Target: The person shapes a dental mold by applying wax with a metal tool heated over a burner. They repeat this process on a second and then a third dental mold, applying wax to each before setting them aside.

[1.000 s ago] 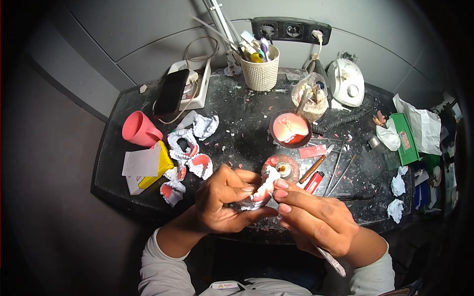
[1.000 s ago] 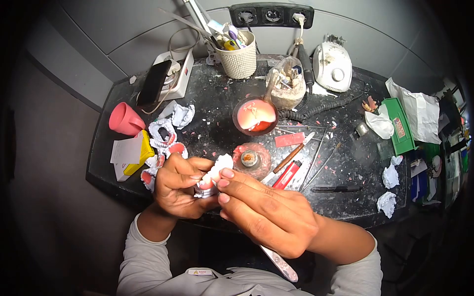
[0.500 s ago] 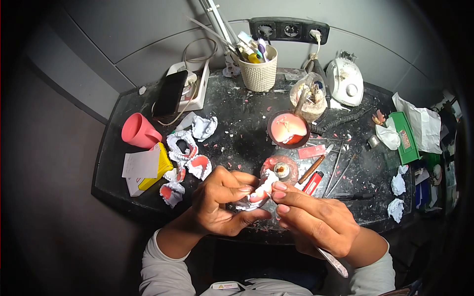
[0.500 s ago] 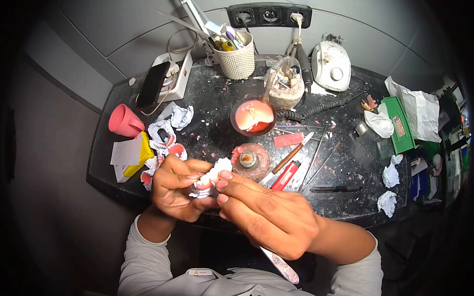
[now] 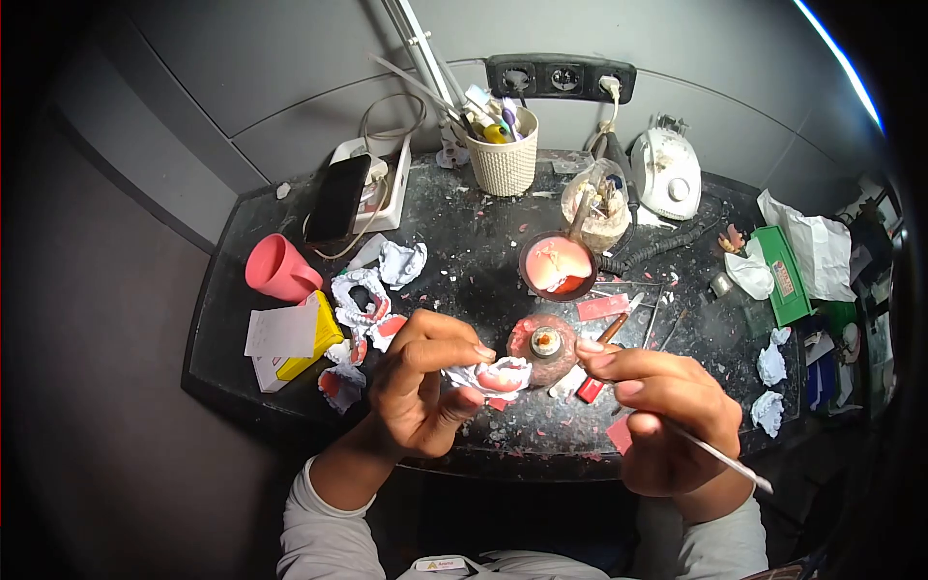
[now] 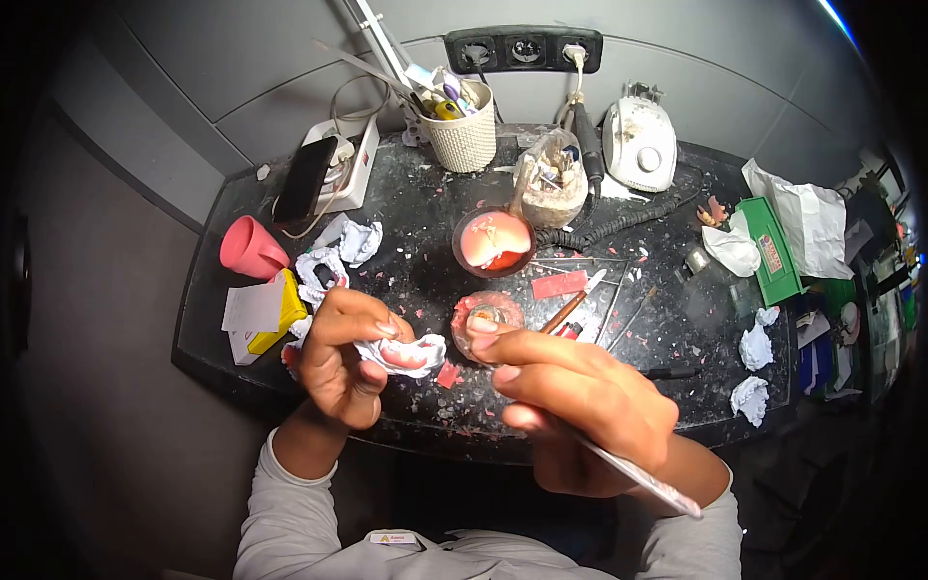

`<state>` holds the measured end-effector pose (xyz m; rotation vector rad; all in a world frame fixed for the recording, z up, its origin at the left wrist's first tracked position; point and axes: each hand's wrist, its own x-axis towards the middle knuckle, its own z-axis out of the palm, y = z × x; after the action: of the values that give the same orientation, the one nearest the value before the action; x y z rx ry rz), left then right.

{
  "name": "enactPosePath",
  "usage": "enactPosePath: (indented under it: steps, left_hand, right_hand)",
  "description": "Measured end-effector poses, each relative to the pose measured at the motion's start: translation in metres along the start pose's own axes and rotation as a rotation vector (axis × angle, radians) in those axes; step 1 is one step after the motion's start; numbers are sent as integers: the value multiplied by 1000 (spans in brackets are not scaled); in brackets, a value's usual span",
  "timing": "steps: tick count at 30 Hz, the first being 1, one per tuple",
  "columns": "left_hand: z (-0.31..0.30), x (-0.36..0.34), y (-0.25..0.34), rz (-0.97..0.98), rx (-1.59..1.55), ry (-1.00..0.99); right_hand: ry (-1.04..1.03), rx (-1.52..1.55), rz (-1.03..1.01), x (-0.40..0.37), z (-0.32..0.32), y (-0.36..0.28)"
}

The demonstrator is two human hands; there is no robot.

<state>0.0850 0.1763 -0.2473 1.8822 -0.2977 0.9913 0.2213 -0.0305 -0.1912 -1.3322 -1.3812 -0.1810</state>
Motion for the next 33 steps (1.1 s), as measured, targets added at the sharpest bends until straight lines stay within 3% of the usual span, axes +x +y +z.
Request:
enactPosePath:
  steps: [3,7,26,31,33]
  left_hand:
    - [1,0,1,-80,-93,40]
    - [2,-2,5,-151,-162,67]
    - [0,1,5,-91,-101,-4]
    - [-5,3,5,-133,-53,-39]
    - [-6,7,0,-185,-216,85]
  right_hand:
    - [-96,174,54,4,6,-4]
    - [-109,150,62,-3,18,-4]
    - [-187,185,100,-3,13,-6]
    - [-51,197,115,-1,2,-7]
    - [66,313,90,-4,-4,-6]
